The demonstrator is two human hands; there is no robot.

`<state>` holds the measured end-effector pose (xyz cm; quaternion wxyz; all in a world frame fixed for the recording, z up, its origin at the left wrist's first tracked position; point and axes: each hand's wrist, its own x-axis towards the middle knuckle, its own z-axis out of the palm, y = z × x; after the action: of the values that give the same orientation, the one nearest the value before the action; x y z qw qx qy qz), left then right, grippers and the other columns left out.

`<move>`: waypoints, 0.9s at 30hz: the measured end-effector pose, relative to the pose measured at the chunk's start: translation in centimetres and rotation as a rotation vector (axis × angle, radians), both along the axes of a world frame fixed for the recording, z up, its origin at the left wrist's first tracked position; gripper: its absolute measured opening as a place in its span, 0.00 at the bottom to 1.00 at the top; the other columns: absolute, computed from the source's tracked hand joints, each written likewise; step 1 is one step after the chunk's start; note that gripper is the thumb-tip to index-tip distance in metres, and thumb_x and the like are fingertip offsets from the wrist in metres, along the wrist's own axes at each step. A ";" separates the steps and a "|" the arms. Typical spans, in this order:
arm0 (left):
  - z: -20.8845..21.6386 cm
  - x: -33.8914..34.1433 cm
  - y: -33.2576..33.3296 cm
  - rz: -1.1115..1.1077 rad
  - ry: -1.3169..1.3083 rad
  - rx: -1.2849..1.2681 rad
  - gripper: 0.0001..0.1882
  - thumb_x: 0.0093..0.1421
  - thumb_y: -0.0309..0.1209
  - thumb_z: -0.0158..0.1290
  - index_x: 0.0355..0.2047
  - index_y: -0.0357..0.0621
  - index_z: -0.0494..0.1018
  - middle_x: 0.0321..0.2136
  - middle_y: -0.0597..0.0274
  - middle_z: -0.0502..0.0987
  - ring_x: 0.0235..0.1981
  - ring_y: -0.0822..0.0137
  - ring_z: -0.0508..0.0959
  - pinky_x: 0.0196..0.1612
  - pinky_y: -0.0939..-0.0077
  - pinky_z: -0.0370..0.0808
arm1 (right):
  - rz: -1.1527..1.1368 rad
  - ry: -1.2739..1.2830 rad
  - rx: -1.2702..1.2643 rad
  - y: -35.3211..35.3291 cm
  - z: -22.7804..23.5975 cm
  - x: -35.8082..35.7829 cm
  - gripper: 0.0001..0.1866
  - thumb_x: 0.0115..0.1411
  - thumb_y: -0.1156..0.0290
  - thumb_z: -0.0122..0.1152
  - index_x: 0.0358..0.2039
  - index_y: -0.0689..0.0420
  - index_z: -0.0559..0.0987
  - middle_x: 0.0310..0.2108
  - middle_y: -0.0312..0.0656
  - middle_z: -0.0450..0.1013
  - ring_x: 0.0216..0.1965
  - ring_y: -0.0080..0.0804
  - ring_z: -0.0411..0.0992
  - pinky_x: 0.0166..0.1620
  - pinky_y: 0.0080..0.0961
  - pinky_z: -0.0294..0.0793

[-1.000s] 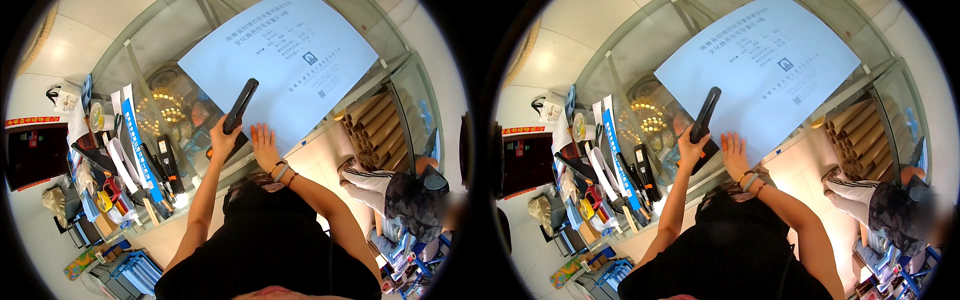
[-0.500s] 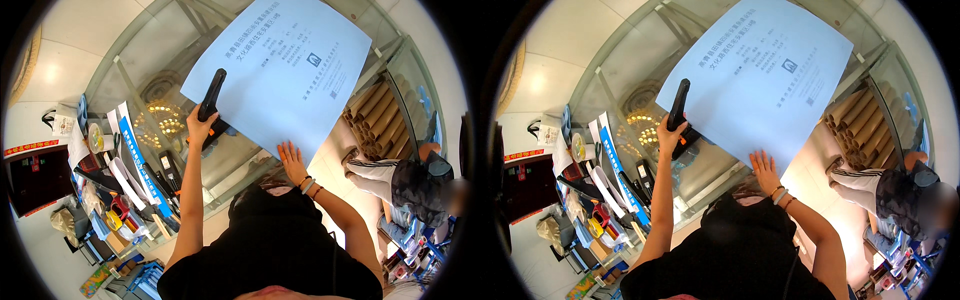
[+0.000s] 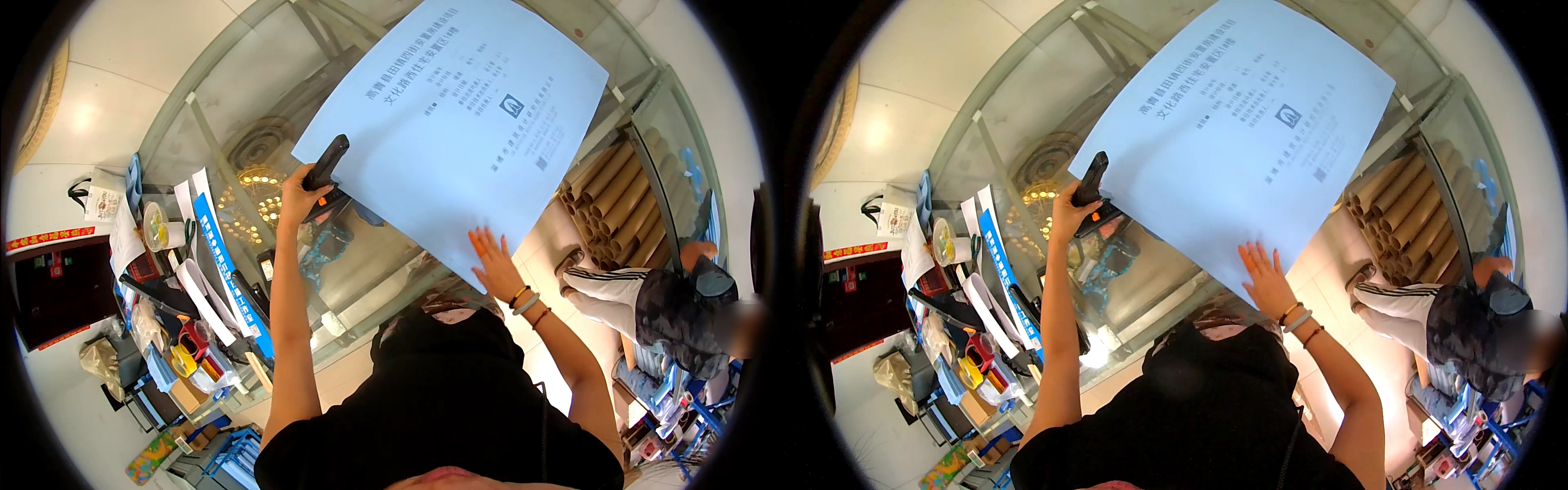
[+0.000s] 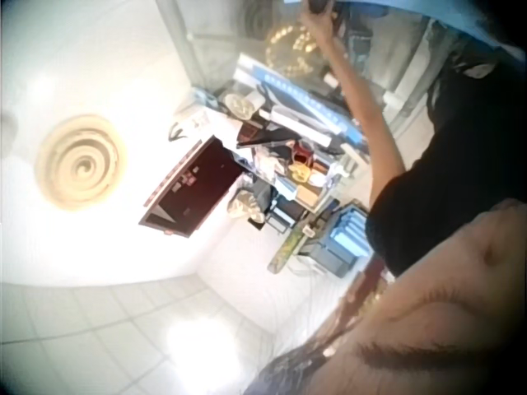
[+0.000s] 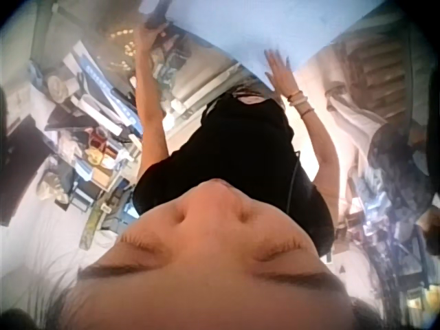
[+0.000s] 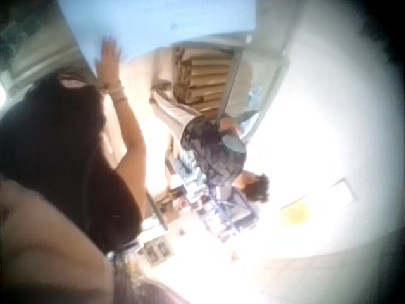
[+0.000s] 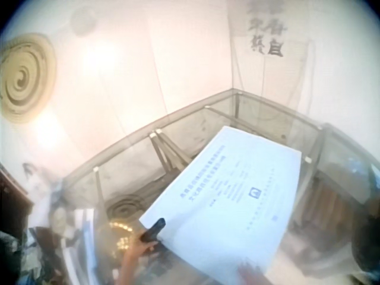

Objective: The person aligns and stacks several large blue printed sheets on a glass table. They use a handheld stapler to fasten the sheets together and then apply a blue adhesive strip along the top edge of the stack. Finally, the person folds the assembled document in half.

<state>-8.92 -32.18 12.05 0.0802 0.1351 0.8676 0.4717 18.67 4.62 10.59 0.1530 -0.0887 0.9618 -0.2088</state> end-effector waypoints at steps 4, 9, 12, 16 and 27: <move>0.4 -1.5 0.2 -0.114 -0.011 -0.307 0.26 0.41 0.24 0.67 0.43 0.37 0.74 0.29 0.50 0.80 0.30 0.55 0.79 0.36 0.68 0.75 | -0.105 0.364 -0.267 -1.1 5.2 -8.7 0.32 0.62 0.68 0.54 0.64 0.59 0.57 0.64 0.50 0.55 0.67 0.49 0.49 0.66 0.50 0.45; -1.7 -1.0 0.2 -0.059 0.185 -0.490 0.27 0.40 0.30 0.66 0.43 0.40 0.74 0.32 0.51 0.79 0.38 0.50 0.78 0.40 0.58 0.75 | 0.065 0.769 -0.408 -10.4 10.7 -23.4 0.21 0.64 0.64 0.52 0.56 0.57 0.69 0.52 0.45 0.71 0.61 0.45 0.62 0.64 0.50 0.50; 0.4 -1.0 1.7 -0.044 0.024 -0.460 0.23 0.42 0.29 0.65 0.40 0.40 0.75 0.35 0.49 0.79 0.39 0.48 0.78 0.38 0.57 0.73 | 0.145 0.653 -0.126 -15.4 9.0 -30.6 0.23 0.64 0.57 0.50 0.56 0.55 0.70 0.50 0.46 0.72 0.58 0.45 0.65 0.64 0.52 0.52; 2.0 -0.4 1.8 0.019 0.126 -0.814 0.39 0.38 0.39 0.69 0.53 0.49 0.68 0.45 0.46 0.75 0.49 0.41 0.72 0.48 0.49 0.70 | 0.175 -0.111 0.293 -18.8 9.5 -33.6 0.28 0.62 0.50 0.51 0.58 0.52 0.69 0.52 0.46 0.71 0.60 0.44 0.63 0.64 0.51 0.51; 3.2 -8.5 11.2 -0.686 0.474 0.080 0.24 0.31 0.37 0.68 0.33 0.48 0.76 0.33 0.61 0.78 0.38 0.59 0.77 0.45 0.56 0.72 | 0.361 -0.240 0.153 -15.9 4.7 -34.6 0.28 0.64 0.53 0.49 0.60 0.54 0.66 0.55 0.45 0.69 0.62 0.40 0.60 0.65 0.45 0.50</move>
<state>-17.42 -21.00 15.27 0.0253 0.5242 0.7476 0.4070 -15.93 -11.25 15.33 0.3075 -0.2222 0.9182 -0.1137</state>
